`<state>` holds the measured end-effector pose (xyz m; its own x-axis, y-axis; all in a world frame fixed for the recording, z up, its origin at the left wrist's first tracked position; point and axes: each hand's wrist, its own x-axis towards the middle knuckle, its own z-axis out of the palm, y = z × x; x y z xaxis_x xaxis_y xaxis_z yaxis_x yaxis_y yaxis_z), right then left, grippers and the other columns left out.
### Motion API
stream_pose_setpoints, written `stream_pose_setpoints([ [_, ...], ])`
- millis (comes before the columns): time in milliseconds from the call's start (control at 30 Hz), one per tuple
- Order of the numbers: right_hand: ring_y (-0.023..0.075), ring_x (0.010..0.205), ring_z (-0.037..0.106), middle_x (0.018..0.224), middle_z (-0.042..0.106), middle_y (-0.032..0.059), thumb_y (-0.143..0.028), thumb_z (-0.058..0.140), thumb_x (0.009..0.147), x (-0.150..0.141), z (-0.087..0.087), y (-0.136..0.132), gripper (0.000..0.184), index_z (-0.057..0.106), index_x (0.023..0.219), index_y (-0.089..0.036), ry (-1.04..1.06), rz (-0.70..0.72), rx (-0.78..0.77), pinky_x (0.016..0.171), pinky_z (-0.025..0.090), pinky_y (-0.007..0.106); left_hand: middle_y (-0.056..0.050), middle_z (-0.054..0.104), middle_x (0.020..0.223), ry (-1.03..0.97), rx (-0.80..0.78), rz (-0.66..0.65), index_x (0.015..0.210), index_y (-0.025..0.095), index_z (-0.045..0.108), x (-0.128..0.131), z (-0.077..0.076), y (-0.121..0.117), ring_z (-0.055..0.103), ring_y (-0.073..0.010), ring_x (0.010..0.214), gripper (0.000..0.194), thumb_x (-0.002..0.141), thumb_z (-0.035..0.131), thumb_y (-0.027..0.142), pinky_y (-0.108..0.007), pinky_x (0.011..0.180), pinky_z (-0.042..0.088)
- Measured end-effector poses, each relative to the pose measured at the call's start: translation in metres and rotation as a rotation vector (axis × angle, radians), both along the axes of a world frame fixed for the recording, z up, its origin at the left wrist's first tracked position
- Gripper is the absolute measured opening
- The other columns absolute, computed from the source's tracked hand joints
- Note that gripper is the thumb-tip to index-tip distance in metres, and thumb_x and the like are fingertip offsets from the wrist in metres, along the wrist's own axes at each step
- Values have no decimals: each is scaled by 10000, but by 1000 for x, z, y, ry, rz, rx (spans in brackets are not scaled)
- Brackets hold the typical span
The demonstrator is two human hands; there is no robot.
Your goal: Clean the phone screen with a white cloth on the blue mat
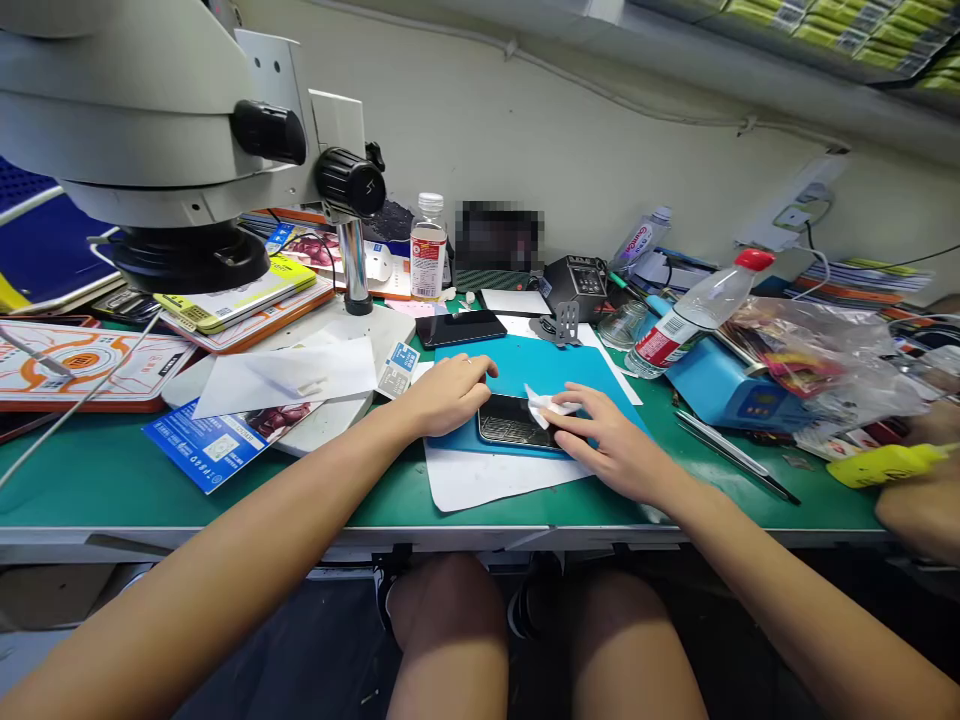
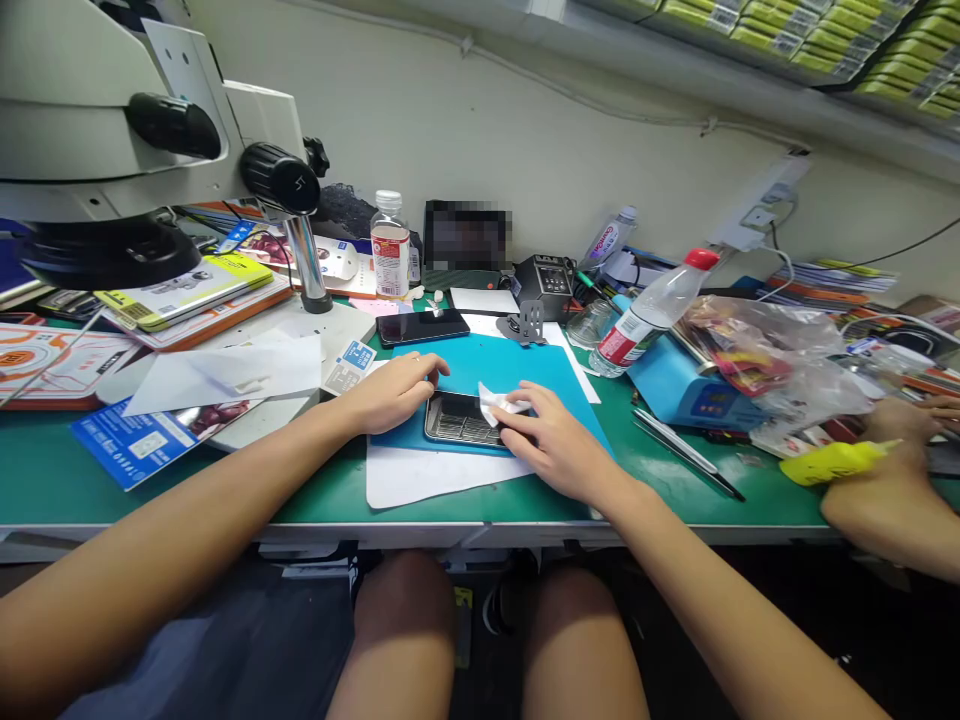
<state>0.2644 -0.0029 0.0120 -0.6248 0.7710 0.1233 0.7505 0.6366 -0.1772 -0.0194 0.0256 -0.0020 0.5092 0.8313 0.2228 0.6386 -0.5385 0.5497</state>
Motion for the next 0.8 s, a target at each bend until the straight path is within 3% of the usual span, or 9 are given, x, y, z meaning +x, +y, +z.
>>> stream_pose_setpoints([
  [100,364,1416,415,1385,595,131,-431,450,1002,1,0,-4,415,701,1280,-253,11,6,18,1124,398,577,-97,669,1125,8,-1,5,1197,168,567,1,1,0,575,-287,1076,373,925,322,237,-439,923,458],
  [233,331,1437,405,1431,587,136,-400,457,1010,-33,0,-9,416,679,1300,-200,45,93,17,1145,389,532,-101,674,1095,1,1,4,1186,159,562,2,1,0,575,-280,1069,374,910,316,217,-434,934,458],
  [333,297,1465,373,1528,505,110,-402,465,1016,-63,-1,-18,449,584,1404,-211,21,180,-20,1191,299,558,-100,669,1106,-3,17,5,1175,163,562,1,-1,0,573,-274,1059,370,901,316,212,-435,935,459],
  [433,281,1497,309,1603,371,108,-431,488,1006,-74,-1,-28,563,430,1517,-202,-25,230,-69,1207,238,592,-100,666,1079,0,22,9,1161,161,566,1,-2,0,573,-269,1005,372,898,309,210,-442,918,458],
  [533,260,1495,311,1594,379,108,-423,484,1010,-56,1,-37,586,384,1542,-199,-52,211,-69,1215,238,570,-88,672,1051,-14,26,-1,1143,167,573,0,-2,0,570,-263,969,362,898,310,212,-434,896,461],
  [700,288,1452,386,1564,431,81,-404,485,1011,2,4,-45,550,387,1542,-304,-93,107,-47,1186,269,618,-90,671,1098,-15,-1,4,1156,180,580,-1,-2,0,569,-276,1045,368,910,311,235,-432,911,460],
  [800,303,1440,399,1554,442,83,-417,505,1001,14,5,-45,563,386,1541,-316,-110,93,-46,1175,279,633,-95,669,1108,-21,-11,-5,1170,176,580,-1,-2,1,569,-281,1061,376,915,312,247,-434,920,457],
])
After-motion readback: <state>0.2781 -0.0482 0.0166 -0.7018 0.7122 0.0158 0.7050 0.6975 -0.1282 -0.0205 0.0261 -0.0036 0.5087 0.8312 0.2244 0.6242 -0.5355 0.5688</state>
